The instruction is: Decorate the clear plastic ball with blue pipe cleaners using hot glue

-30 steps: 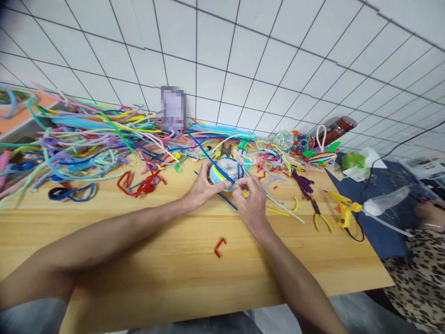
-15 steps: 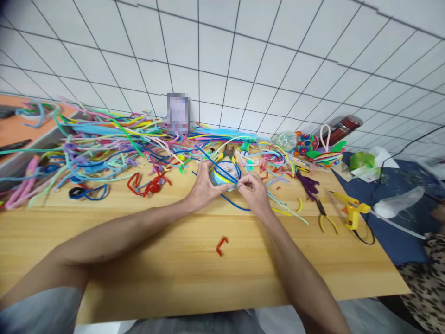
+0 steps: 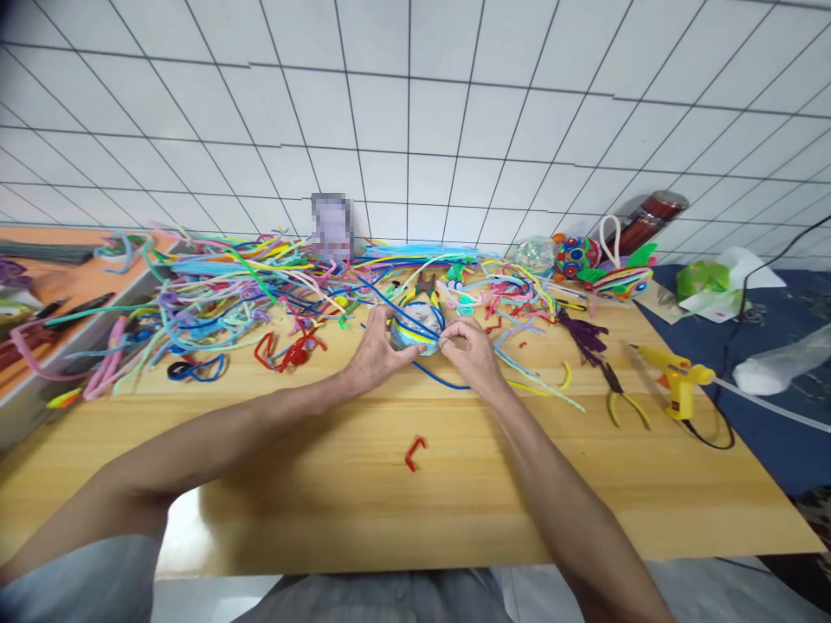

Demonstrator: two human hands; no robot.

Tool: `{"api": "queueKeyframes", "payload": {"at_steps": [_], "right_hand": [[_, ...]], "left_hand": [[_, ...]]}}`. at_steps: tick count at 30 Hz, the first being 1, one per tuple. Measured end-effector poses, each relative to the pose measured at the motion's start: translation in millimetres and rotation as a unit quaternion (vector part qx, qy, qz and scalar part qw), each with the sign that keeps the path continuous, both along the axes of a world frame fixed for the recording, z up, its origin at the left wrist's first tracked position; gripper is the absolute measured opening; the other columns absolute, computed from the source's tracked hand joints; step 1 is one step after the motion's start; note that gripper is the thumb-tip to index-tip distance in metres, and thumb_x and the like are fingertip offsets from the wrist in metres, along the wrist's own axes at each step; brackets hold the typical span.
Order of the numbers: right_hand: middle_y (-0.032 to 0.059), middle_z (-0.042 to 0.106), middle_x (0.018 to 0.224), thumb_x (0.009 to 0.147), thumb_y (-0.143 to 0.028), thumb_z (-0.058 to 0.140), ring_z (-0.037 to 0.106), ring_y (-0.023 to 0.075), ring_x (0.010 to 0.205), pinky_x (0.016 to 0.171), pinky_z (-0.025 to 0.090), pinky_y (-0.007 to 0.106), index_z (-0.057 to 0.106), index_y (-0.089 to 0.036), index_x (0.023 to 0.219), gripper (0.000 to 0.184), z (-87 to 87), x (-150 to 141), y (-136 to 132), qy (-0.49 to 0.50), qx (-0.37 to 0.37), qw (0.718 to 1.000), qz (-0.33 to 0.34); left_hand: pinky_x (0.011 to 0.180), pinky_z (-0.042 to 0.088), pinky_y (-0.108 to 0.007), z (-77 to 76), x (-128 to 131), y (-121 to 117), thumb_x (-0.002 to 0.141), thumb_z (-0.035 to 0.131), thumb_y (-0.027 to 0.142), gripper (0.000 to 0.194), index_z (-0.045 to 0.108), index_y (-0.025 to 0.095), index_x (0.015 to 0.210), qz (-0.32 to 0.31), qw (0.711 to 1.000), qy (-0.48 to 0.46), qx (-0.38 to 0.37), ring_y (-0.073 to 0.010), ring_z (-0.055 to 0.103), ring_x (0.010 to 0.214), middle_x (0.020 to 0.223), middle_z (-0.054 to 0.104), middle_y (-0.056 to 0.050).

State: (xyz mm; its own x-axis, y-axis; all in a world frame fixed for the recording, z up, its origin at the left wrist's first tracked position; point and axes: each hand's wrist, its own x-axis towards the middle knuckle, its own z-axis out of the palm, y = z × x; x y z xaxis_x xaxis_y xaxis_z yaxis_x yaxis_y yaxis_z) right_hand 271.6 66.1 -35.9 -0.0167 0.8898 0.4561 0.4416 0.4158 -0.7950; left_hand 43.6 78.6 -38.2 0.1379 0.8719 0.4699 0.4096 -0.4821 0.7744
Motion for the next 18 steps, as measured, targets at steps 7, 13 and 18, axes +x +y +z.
{"api": "queueKeyframes", "payload": {"at_steps": [7,13,18], "right_hand": [[0.0057,0.076,0.102,0.083,-0.032,0.076,0.073,0.0232,0.098,0.089,0.062,0.039,0.075,-0.025,0.078,0.009,8.2,-1,-4,0.031,-0.039,0.998,0.034],[0.0054,0.078,0.103,0.082,-0.034,0.080,0.074,0.0235,0.100,0.090,0.062,0.039,0.077,-0.025,0.078,0.010,14.5,1,-9,0.042,-0.094,0.991,0.090],[0.0064,0.078,0.108,0.082,-0.036,0.083,0.074,0.0246,0.105,0.094,0.060,0.040,0.078,-0.025,0.079,0.013,13.4,7,-9,0.044,-0.120,0.987,0.099]], "left_hand": [[0.111,0.056,-0.051,-1.2,-3,-9,0.076,0.093,0.037,0.063,0.051,0.025,0.122,0.003,1.000,-0.010,0.002,-0.0318,0.062,0.124,0.127,0.060,-0.009],[0.109,0.057,-0.053,2.6,-19,-30,0.080,0.095,0.043,0.063,0.054,0.024,0.124,0.005,0.999,0.048,0.004,-0.0339,0.065,0.123,0.127,0.066,-0.012],[0.107,0.059,-0.051,-3.5,-29,-33,0.083,0.096,0.046,0.063,0.056,0.026,0.127,-0.033,0.999,0.009,0.005,-0.0333,0.067,0.129,0.134,0.067,-0.013]]}}
